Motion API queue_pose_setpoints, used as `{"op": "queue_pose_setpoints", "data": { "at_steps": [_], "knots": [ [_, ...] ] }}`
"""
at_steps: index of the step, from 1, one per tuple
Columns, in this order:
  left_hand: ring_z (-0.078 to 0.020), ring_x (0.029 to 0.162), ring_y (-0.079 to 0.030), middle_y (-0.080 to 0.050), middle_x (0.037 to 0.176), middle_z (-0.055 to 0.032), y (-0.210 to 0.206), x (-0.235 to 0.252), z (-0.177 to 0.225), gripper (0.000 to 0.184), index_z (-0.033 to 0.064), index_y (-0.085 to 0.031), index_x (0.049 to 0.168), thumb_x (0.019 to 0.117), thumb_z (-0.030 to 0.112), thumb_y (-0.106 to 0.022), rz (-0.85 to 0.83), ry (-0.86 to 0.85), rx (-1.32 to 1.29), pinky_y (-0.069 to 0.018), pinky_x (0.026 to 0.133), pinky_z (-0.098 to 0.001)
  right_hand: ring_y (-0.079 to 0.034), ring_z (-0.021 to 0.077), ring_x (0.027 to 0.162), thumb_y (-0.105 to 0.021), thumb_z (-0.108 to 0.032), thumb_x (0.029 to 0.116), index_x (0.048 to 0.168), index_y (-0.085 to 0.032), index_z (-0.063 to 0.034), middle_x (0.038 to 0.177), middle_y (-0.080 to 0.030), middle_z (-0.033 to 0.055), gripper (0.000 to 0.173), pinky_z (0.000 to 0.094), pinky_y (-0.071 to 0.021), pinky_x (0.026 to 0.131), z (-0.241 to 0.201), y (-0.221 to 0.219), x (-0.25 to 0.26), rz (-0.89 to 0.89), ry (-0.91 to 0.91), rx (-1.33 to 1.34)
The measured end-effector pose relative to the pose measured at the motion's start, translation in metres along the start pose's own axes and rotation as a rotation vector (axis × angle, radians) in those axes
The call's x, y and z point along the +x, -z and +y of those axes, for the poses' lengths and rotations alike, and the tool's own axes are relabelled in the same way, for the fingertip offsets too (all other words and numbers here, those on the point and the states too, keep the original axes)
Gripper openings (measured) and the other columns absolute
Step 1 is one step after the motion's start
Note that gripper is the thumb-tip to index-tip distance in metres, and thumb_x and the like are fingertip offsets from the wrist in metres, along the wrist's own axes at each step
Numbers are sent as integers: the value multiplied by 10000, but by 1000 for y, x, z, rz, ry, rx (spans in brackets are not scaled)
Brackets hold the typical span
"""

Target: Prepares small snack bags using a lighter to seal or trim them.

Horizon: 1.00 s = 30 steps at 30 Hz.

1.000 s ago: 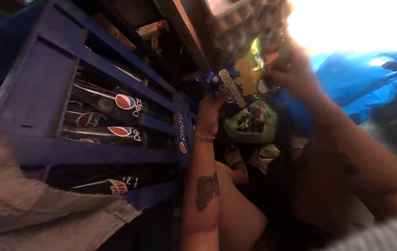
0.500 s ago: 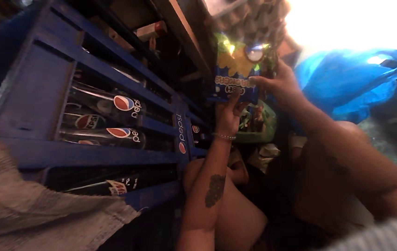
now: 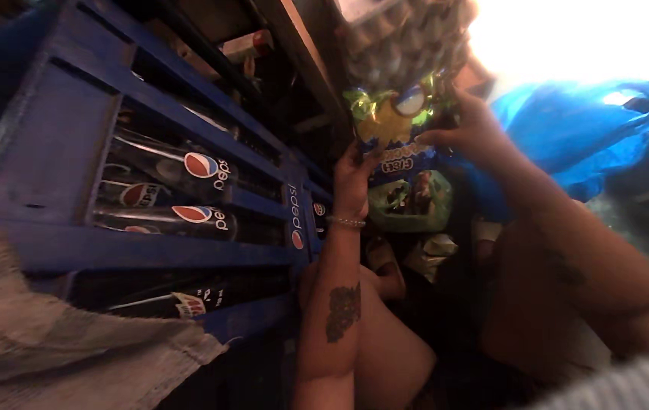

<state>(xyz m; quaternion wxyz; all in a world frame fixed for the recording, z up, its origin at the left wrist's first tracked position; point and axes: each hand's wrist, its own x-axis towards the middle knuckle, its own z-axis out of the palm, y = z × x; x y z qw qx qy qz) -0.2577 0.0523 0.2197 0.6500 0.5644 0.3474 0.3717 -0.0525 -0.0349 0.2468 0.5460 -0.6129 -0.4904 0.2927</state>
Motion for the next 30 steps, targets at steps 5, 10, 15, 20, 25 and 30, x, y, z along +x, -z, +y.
{"op": "queue_pose_setpoints", "data": {
  "at_steps": [5,10,15,20,25,30],
  "knots": [
    [-100,912,-677,-684,1047,-19,0,4,-4,262,64,-599,1262,1010,131,-622,113,-40,-76,-592,809,-305,-664,43,776,-807,-124,869,1304,-582,-51,995,-691,39,495,226,-578,729,-2,4,-1,-18,-31,-2],
    [-116,957,-668,-668,1098,-24,-2,3,-1,283,86,-554,1316,1050,181,-560,172,-32,-140,-582,835,-325,-660,39,730,-844,-125,829,1280,-579,-41,923,-699,26,529,213,-572,685,0,3,0,-63,-60,12],
    [-240,1080,-678,-625,1249,-102,-7,-1,2,465,116,-397,1477,1047,161,-568,74,8,-200,-613,870,-464,-647,43,755,-828,-86,825,1252,-610,-42,952,-678,34,482,216,-570,704,3,-2,0,-36,-19,42],
    [-294,994,-725,-626,1254,-156,-15,-4,0,672,104,-280,1532,975,-6,-638,43,1,-267,-649,800,-448,-645,35,765,-838,-67,806,1264,-606,-37,965,-674,28,514,206,-569,700,4,-6,-1,-19,-12,82],
    [-274,1027,-709,-613,1262,-134,-17,-2,-1,656,79,-346,1490,938,-16,-686,96,-56,-234,-647,813,-448,-628,56,692,-821,-43,812,1249,-606,-34,917,-658,38,487,226,-565,643,2,-11,-2,-14,-32,96],
    [-267,1031,-706,-611,1264,-127,-16,-1,-2,673,93,-351,1504,933,-24,-687,125,-88,-198,-649,789,-459,-658,56,749,-782,2,837,1231,-607,-25,944,-674,30,432,224,-586,689,-1,-9,0,-69,-9,155]
  ]
}}
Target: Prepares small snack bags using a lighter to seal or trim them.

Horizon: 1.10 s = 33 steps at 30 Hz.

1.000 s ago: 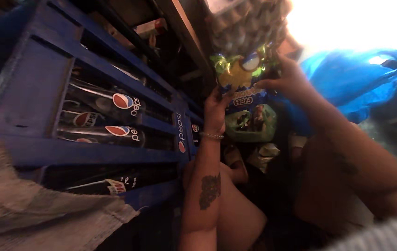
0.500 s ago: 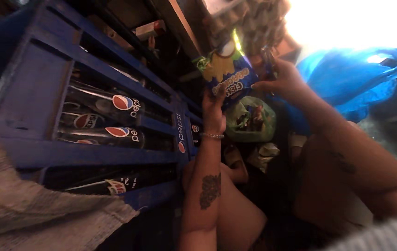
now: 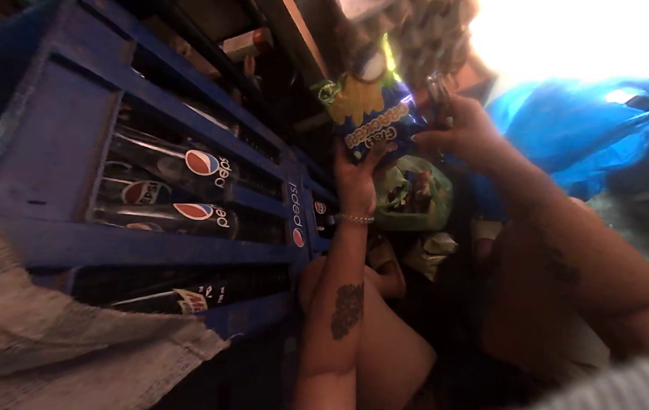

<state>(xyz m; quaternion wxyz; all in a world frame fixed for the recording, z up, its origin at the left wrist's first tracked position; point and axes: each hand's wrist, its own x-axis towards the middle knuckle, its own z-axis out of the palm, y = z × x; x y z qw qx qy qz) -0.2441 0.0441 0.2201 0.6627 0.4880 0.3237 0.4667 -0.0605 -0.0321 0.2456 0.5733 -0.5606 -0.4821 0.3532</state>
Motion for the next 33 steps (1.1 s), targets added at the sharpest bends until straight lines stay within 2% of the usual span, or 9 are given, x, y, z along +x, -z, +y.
{"op": "queue_pose_setpoints", "data": {
  "at_steps": [5,10,14,19,22,24,27,30,33],
  "knots": [
    [-283,958,-736,-641,1209,-148,-4,0,-2,681,53,-360,1481,911,-24,-724,3,-72,38,-668,727,-448,-642,62,707,-795,12,820,1269,-596,-37,915,-672,32,493,224,-572,646,4,2,3,33,-3,17],
    [-292,1010,-725,-620,1253,-170,-4,1,-3,814,47,-337,1501,834,-56,-792,-20,-50,39,-663,803,-445,-674,83,812,-820,-11,806,1297,-587,-47,1018,-678,60,545,251,-595,722,13,1,6,127,-7,32],
    [-290,994,-722,-605,1263,-175,-4,-1,-3,905,59,-290,1528,788,-160,-762,-20,-33,33,-657,795,-436,-684,113,844,-829,31,768,1329,-572,-53,1117,-657,100,623,272,-610,719,10,-2,2,110,-50,47],
    [-295,1045,-710,-594,1289,-180,-2,-3,-2,954,63,-290,1532,754,-157,-795,-44,-16,47,-654,827,-446,-681,110,963,-826,61,755,1336,-555,-45,1186,-645,104,650,270,-602,814,11,-2,3,87,6,-1],
    [-283,1036,-709,-597,1283,-168,-4,-5,-1,829,57,-298,1509,835,-110,-751,-44,19,11,-651,824,-435,-676,100,1000,-827,59,753,1339,-556,-41,1202,-651,100,654,263,-590,857,11,-3,2,81,42,-42],
    [-272,1016,-717,-614,1261,-153,-6,-5,0,774,60,-314,1497,870,-51,-754,-17,27,-10,-656,795,-428,-673,89,998,-814,38,781,1349,-550,-37,1202,-657,91,631,256,-585,861,9,-5,1,75,35,-53],
    [-274,967,-725,-622,1236,-160,-7,-2,1,762,49,-325,1492,871,-45,-757,73,-19,-25,-660,755,-418,-649,89,741,-730,0,881,1383,-484,-15,982,-654,65,559,253,-585,681,11,-12,0,78,-56,96],
    [-269,972,-720,-587,1261,-176,0,3,1,817,43,-288,1507,852,-82,-759,154,-73,-28,-660,774,-406,-655,123,718,-609,-50,1003,1434,-397,-83,938,-660,63,482,270,-584,689,8,-20,-3,98,-331,456],
    [-262,972,-716,-562,1278,-187,8,8,-1,924,46,-226,1540,806,-156,-748,199,-130,-36,-651,818,-401,-687,153,770,-499,-61,1045,1386,-409,-73,910,-672,69,353,320,-602,752,7,-28,-5,104,-495,693]
  ]
}}
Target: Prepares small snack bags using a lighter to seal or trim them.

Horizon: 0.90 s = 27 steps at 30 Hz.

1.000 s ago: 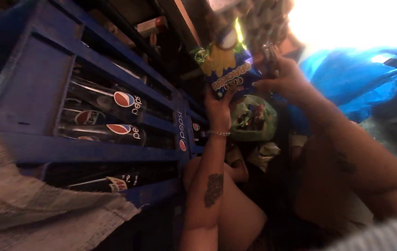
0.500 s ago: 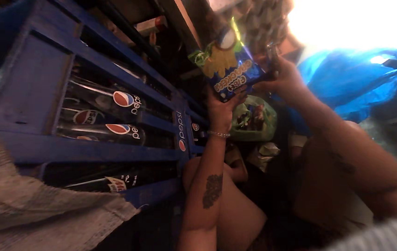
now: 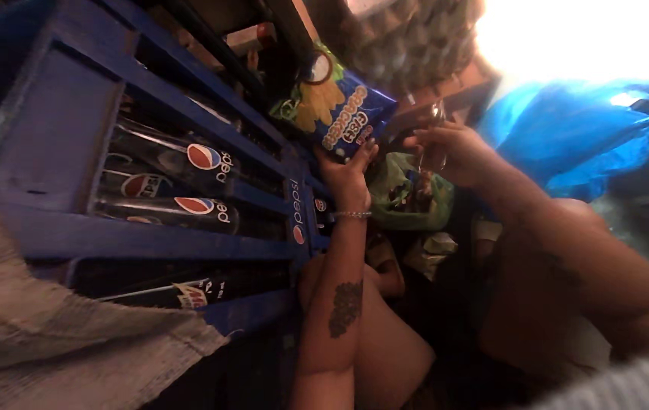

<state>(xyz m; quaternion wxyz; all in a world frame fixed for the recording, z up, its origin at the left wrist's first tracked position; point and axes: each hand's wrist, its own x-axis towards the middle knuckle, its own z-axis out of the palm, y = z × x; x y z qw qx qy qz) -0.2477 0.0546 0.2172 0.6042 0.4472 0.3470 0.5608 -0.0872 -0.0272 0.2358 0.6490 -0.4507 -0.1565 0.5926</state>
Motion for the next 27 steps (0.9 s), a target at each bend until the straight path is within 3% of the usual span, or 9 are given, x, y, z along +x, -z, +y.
{"op": "queue_pose_setpoints", "data": {
  "at_steps": [3,6,9,11,16,21,27],
  "knots": [
    [-263,971,-715,-559,1281,-197,2,3,0,973,49,-192,1559,796,-157,-759,22,-21,-14,-647,827,-393,-718,211,832,-396,-78,1066,1419,-405,-59,960,-691,108,354,390,-618,793,8,-4,-3,-70,-83,58],
    [-259,933,-718,-566,1247,-192,2,4,2,909,38,-208,1531,817,-160,-735,40,-19,-40,-652,804,-394,-744,297,815,-323,-192,1108,1491,-371,-190,979,-718,150,386,449,-635,692,12,-10,-8,-143,-138,-90],
    [-272,951,-718,-562,1255,-189,1,3,5,866,40,-205,1530,850,-149,-708,43,-18,-54,-655,788,-402,-711,223,695,-374,-204,1115,1484,-404,-168,898,-702,126,372,353,-608,583,14,-12,-9,-198,-31,-408],
    [-293,955,-722,-574,1249,-203,2,4,6,858,29,-215,1524,847,-151,-710,42,-33,-59,-658,780,-418,-634,133,643,-444,-174,1096,1420,-475,-85,867,-667,80,337,273,-539,562,15,-9,-6,-233,108,-661],
    [-295,938,-724,-565,1251,-208,1,3,5,907,9,-233,1519,794,-173,-748,42,-86,-11,-662,775,-427,-637,130,629,-550,-222,1067,1156,-616,-54,812,-669,56,201,311,-554,591,14,0,3,-205,191,-979],
    [-305,994,-716,-535,1313,-221,0,0,4,1018,31,-174,1565,774,-145,-791,26,-118,65,-664,788,-437,-640,144,662,-554,-271,1069,1118,-632,-66,817,-671,49,224,347,-552,638,14,4,5,-220,178,-1073],
    [-309,1016,-710,-557,1294,-221,0,-2,-2,948,3,-246,1533,769,-139,-789,-16,-135,115,-661,806,-455,-657,159,666,-533,-285,1078,1125,-629,-54,814,-680,60,255,368,-566,648,15,6,6,-228,207,-1094]
  ]
}}
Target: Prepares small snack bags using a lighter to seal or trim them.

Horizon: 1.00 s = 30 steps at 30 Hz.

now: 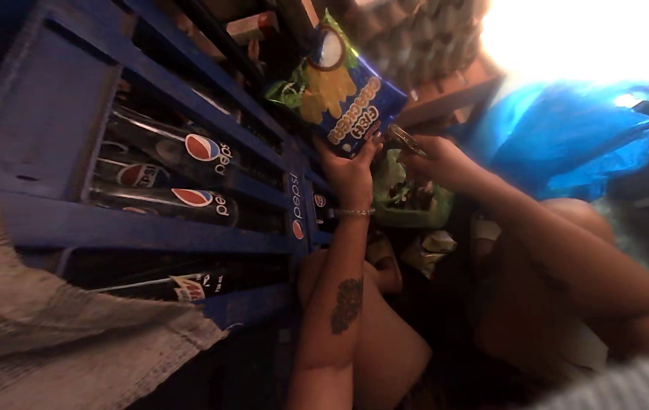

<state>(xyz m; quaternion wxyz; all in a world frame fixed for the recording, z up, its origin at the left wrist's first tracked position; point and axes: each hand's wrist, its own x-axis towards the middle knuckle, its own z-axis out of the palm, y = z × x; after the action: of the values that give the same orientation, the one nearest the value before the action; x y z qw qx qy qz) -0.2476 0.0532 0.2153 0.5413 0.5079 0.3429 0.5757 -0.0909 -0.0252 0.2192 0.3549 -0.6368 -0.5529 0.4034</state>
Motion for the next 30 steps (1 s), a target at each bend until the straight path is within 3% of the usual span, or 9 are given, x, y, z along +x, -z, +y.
{"op": "queue_pose_setpoints", "data": {
  "at_steps": [9,19,27,30],
  "knots": [
    [-322,1062,-697,-547,1317,-229,-2,-3,-4,958,-5,-251,1529,756,-120,-806,-37,-17,45,-660,814,-477,-657,153,668,-544,-310,1073,1130,-632,-66,808,-680,50,266,365,-565,650,2,-1,2,29,-29,12],
    [-333,1017,-708,-542,1302,-231,-2,-4,-1,947,12,-225,1537,779,-165,-764,-33,21,-21,-662,790,-479,-565,111,554,-578,-309,1059,1028,-652,-58,684,-594,21,263,302,-500,548,-2,-2,4,60,-21,21],
    [-339,984,-719,-562,1285,-230,-3,-4,1,936,19,-240,1531,785,-130,-786,-44,9,-46,-665,783,-487,-583,158,596,-599,-340,1043,984,-677,-61,714,-603,47,296,384,-514,591,-5,-4,5,102,-17,-72],
    [-340,984,-717,-561,1279,-231,-3,-4,2,922,23,-241,1524,790,-131,-778,-46,26,-57,-662,785,-492,-578,158,573,-598,-367,1042,970,-679,-68,704,-601,46,319,384,-508,562,-5,-5,6,116,-22,-91]
  ]
}}
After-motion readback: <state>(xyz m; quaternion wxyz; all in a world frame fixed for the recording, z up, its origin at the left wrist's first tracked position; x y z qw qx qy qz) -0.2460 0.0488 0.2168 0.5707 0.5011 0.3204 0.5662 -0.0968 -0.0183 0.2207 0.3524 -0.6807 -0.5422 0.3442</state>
